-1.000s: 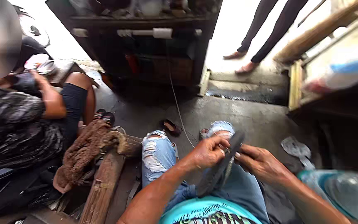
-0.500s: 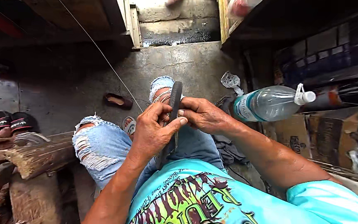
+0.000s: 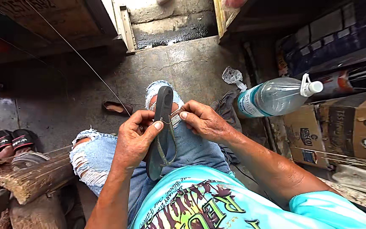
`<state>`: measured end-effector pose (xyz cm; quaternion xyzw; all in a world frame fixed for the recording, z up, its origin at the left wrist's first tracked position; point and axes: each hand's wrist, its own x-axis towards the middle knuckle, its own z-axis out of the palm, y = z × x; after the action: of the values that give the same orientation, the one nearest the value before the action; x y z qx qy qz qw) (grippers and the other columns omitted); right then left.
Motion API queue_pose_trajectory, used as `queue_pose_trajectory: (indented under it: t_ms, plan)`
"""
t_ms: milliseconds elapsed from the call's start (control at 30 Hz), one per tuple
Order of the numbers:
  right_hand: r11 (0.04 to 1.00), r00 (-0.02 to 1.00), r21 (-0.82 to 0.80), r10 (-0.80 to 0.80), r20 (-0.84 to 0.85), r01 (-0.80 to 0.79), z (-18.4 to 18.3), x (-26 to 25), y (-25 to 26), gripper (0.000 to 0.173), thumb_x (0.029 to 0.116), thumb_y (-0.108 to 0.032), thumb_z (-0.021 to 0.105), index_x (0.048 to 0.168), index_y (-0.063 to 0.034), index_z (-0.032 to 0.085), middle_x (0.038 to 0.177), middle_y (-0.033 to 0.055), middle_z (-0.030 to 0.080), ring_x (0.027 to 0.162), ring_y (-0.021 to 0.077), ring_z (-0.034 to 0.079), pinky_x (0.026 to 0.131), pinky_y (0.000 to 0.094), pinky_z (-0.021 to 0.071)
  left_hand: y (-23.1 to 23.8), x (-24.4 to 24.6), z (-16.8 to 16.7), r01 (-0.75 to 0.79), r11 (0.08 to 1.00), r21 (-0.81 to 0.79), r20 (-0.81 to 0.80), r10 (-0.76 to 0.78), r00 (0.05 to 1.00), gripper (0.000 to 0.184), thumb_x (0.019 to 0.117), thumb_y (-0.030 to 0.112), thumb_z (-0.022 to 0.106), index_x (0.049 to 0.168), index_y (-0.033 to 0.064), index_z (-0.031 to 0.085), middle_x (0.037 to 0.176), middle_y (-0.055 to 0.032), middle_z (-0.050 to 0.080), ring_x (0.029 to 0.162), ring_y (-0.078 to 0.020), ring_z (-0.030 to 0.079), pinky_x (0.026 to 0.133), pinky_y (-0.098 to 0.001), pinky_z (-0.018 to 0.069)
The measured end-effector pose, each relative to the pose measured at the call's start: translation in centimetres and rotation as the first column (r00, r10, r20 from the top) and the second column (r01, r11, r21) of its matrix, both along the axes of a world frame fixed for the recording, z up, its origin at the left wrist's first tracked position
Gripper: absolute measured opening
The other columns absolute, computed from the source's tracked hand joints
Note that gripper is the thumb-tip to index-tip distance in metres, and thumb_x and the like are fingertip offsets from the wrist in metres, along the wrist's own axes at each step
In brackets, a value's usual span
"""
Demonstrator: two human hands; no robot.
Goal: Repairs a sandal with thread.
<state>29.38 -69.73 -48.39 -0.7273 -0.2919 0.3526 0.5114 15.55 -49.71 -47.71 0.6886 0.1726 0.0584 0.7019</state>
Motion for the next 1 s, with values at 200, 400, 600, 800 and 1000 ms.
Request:
queue_pose_trajectory:
  t_ms: [200,400,600,800,1000]
  plan:
    - [0.994,0.999,0.105,-0.011,0.034,0.007,0.3,-0.5,1.9,0.018,0.1004,-0.017,0.065,0.112,-0.0041,0.061,0.077,0.0009,0.062,0.061,0.0064,0.057,0.055,0.0216,0.0503,0.9,-0.5,-1.0,0.102,0.991,-0.083,0.031,-0.099,0.995,0.024,0.1026,0.011,0.055,0.122,0.0056,0.069,0.1,-0.0066,0.07,0.076,-0.0107,0.064,0.069,-0.0257,0.0563]
    - [0.994,1.0,0.113,-0.008,0.0,0.008,-0.2,-0.6,2.7,0.02,0.0984,-0.017,0.069,0.109,-0.0036,0.058,0.075,0.0019,0.059,0.06,0.0072,0.056,0.055,0.0216,0.0488,1.1,-1.1,-0.7,0.113,0.944,0.309,-0.035,-0.107,0.994,0.036,0.0953,0.004,0.054,0.126,0.0115,0.072,0.096,0.0007,0.069,0.073,-0.0055,0.063,0.065,-0.0206,0.0545]
    - [0.999,0.999,0.053,-0.011,0.036,0.009,0.2,-1.1,3.1,0.026,0.0951,-0.011,0.07,0.117,-0.0041,0.058,0.076,0.0026,0.057,0.057,0.0096,0.052,0.051,0.0245,0.0475,0.8,-1.8,-0.1,0.031,0.999,0.022,0.035,-0.032,0.999,0.033,0.1049,0.024,0.056,0.131,0.0055,0.065,0.093,-0.0015,0.067,0.07,-0.0072,0.06,0.063,-0.0213,0.0524]
    - [0.981,0.969,0.058,0.172,0.18,-0.185,0.8,-0.3,1.5,0.047,0.0966,-0.003,0.062,0.144,-0.0066,0.057,0.118,0.0088,0.061,0.094,0.0116,0.064,0.079,0.0262,0.0577,0.9,-1.0,0.8,-0.017,0.986,0.164,-0.042,0.025,0.999,0.037,0.0951,0.011,0.065,0.132,0.0059,0.064,0.106,-0.0062,0.071,0.09,-0.0152,0.069,0.077,-0.0289,0.0599]
    - [0.967,0.922,0.192,0.083,0.378,-0.165,0.0,-0.9,1.5,0.027,0.0986,-0.011,0.064,0.122,0.0004,0.071,0.096,0.0057,0.068,0.087,0.0094,0.064,0.078,0.024,0.0557,1.4,-0.6,0.5,-0.006,0.997,0.082,-0.105,0.015,0.994,0.04,0.0954,0.01,0.063,0.135,0.006,0.063,0.101,-0.0074,0.071,0.085,-0.0153,0.069,0.074,-0.029,0.0591]
